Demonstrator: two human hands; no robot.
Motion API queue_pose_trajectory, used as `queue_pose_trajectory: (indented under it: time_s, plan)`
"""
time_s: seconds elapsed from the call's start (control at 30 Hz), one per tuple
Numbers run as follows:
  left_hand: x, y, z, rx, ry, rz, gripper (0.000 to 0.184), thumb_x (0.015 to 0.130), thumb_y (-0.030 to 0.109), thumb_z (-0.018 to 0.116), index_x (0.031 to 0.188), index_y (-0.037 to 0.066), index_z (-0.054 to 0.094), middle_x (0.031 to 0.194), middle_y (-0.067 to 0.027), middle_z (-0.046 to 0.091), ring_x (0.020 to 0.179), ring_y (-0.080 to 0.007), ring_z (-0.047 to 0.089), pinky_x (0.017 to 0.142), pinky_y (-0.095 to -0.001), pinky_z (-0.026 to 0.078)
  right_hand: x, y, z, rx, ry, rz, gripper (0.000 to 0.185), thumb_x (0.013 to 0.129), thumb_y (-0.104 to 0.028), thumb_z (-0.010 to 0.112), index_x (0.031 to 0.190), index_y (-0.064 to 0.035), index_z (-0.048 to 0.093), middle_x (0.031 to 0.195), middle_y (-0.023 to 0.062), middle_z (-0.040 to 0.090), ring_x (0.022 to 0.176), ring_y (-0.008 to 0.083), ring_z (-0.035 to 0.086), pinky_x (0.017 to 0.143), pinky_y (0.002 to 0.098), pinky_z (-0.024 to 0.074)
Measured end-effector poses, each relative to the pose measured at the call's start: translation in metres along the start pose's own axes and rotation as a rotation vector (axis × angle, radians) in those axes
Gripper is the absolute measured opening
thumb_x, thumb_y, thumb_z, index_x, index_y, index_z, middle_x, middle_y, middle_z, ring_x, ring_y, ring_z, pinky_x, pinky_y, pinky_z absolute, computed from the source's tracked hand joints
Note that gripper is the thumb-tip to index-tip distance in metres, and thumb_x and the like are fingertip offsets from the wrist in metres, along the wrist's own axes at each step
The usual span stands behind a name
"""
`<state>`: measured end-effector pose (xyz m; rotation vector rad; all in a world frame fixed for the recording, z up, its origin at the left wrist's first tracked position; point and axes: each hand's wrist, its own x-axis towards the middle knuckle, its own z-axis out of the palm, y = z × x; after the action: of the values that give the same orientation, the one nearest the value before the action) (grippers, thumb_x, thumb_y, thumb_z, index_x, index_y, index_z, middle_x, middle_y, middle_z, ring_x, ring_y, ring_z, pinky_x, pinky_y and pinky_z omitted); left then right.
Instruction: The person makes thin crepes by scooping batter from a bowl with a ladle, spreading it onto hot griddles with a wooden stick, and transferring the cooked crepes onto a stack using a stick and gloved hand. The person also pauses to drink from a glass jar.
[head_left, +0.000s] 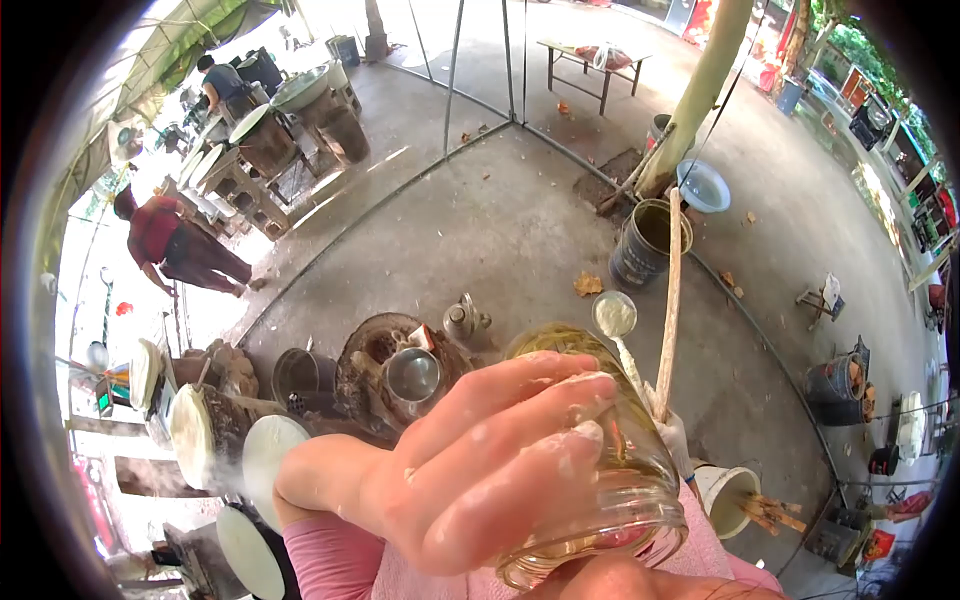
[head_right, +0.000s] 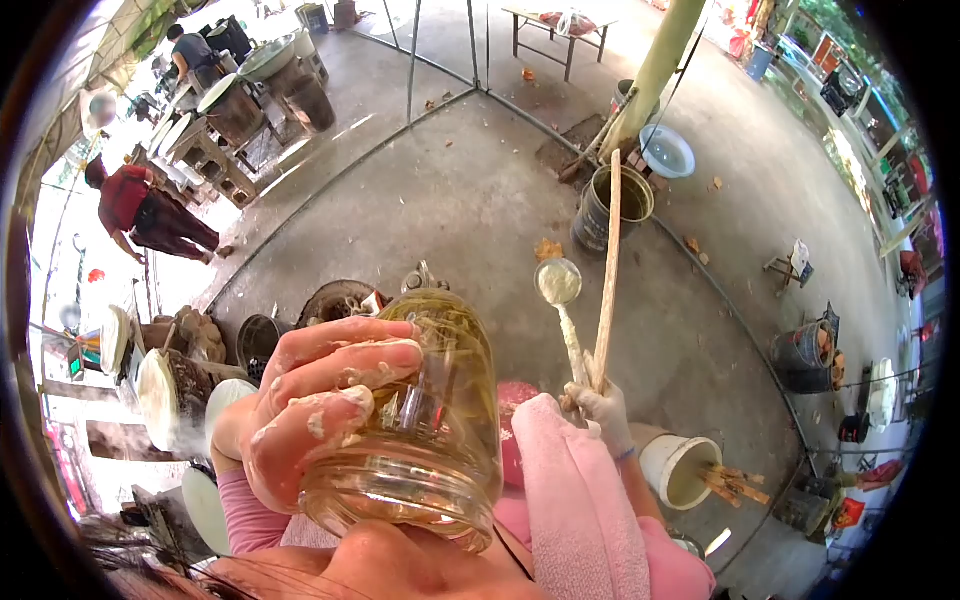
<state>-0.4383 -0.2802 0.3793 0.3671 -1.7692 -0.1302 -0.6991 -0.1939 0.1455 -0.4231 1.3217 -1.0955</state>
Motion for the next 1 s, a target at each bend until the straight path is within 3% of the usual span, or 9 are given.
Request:
queue_pose_trajectory:
  time_s: [0.33, 0.43, 0.57, 0.63, 0.67, 0.73, 1.0]
  plan:
    - [0.003, 0.007, 0.002, 0.181, 0.246, -0.033, 0.025, 0.082, 0.024, 0.063, 0.079, 0.002, 0.051, 0.069, -0.0155, 0.068, 0.060, -0.0330, 0.069, 0.052, -0.0341, 0.057, -0.004, 0.011, 0.008, 0.008, 0.017, 0.017, 0.028, 0.087, -0.004, 0.065, 0.113, 0.0038, 0.056, 0.081, 0.0052, 0.062, 0.066, 0.0119, 0.060, 0.062, 0.0249, 0.0500]
    - [0.004, 0.008, -0.002, 0.182, 0.259, -0.039, 0.030, 0.083, 0.027, 0.058, 0.069, 0.002, 0.051, 0.070, -0.0149, 0.069, 0.061, -0.0327, 0.069, 0.054, -0.0341, 0.057, -0.008, 0.012, 0.015, 0.067, 0.015, -0.040, 0.027, 0.088, -0.004, 0.064, 0.113, 0.0037, 0.056, 0.081, 0.0051, 0.062, 0.067, 0.0120, 0.060, 0.061, 0.0250, 0.0504]
    - [0.009, 0.017, -0.015, 0.211, 0.136, -0.100, 0.030, 0.075, 0.025, 0.055, 0.057, 0.002, 0.051, 0.073, -0.0150, 0.070, 0.068, -0.0322, 0.071, 0.060, -0.0334, 0.058, -0.007, 0.014, 0.013, 0.026, -0.007, 0.005, 0.024, 0.088, -0.004, 0.064, 0.109, 0.0026, 0.056, 0.081, 0.0051, 0.062, 0.067, 0.0122, 0.061, 0.060, 0.0252, 0.0504]
    - [0.010, 0.024, -0.032, 0.180, -0.039, -0.181, 0.018, 0.076, 0.022, 0.059, 0.074, 0.007, 0.050, 0.087, -0.0160, 0.068, 0.081, -0.0334, 0.068, 0.071, -0.0375, 0.057, -0.009, 0.013, 0.016, 0.049, -0.013, -0.001, 0.022, 0.087, -0.004, 0.065, 0.107, 0.0018, 0.056, 0.081, 0.0050, 0.062, 0.067, 0.0123, 0.061, 0.060, 0.0249, 0.0502]
    - [0.012, 0.032, -0.044, 0.133, -0.152, -0.255, 0.023, 0.080, 0.020, 0.064, 0.094, 0.012, 0.048, 0.099, -0.0169, 0.066, 0.092, -0.0347, 0.065, 0.080, -0.0420, 0.055, -0.009, 0.012, 0.017, 0.038, -0.005, 0.000, 0.021, 0.087, -0.004, 0.065, 0.106, 0.0014, 0.056, 0.081, 0.0049, 0.062, 0.067, 0.0123, 0.061, 0.059, 0.0248, 0.0501]
    - [0.015, 0.039, -0.050, 0.083, -0.261, -0.329, 0.037, 0.084, 0.017, 0.068, 0.114, 0.016, 0.047, 0.112, -0.0174, 0.065, 0.103, -0.0359, 0.063, 0.090, -0.0464, 0.053, -0.010, 0.011, 0.019, 0.018, 0.010, 0.001, 0.019, 0.087, -0.005, 0.065, 0.104, 0.0006, 0.056, 0.081, 0.0048, 0.062, 0.067, 0.0121, 0.061, 0.059, 0.0246, 0.0498]
    - [0.021, 0.041, -0.054, 0.061, -0.240, -0.306, 0.032, 0.085, 0.019, 0.067, 0.110, 0.017, 0.048, 0.114, -0.0155, 0.065, 0.103, -0.0346, 0.063, 0.091, -0.0454, 0.053, -0.020, 0.005, 0.026, 0.018, -0.004, -0.003, 0.021, 0.088, -0.005, 0.064, 0.106, -0.0001, 0.056, 0.080, 0.0038, 0.061, 0.064, 0.0104, 0.059, 0.057, 0.0238, 0.0480]
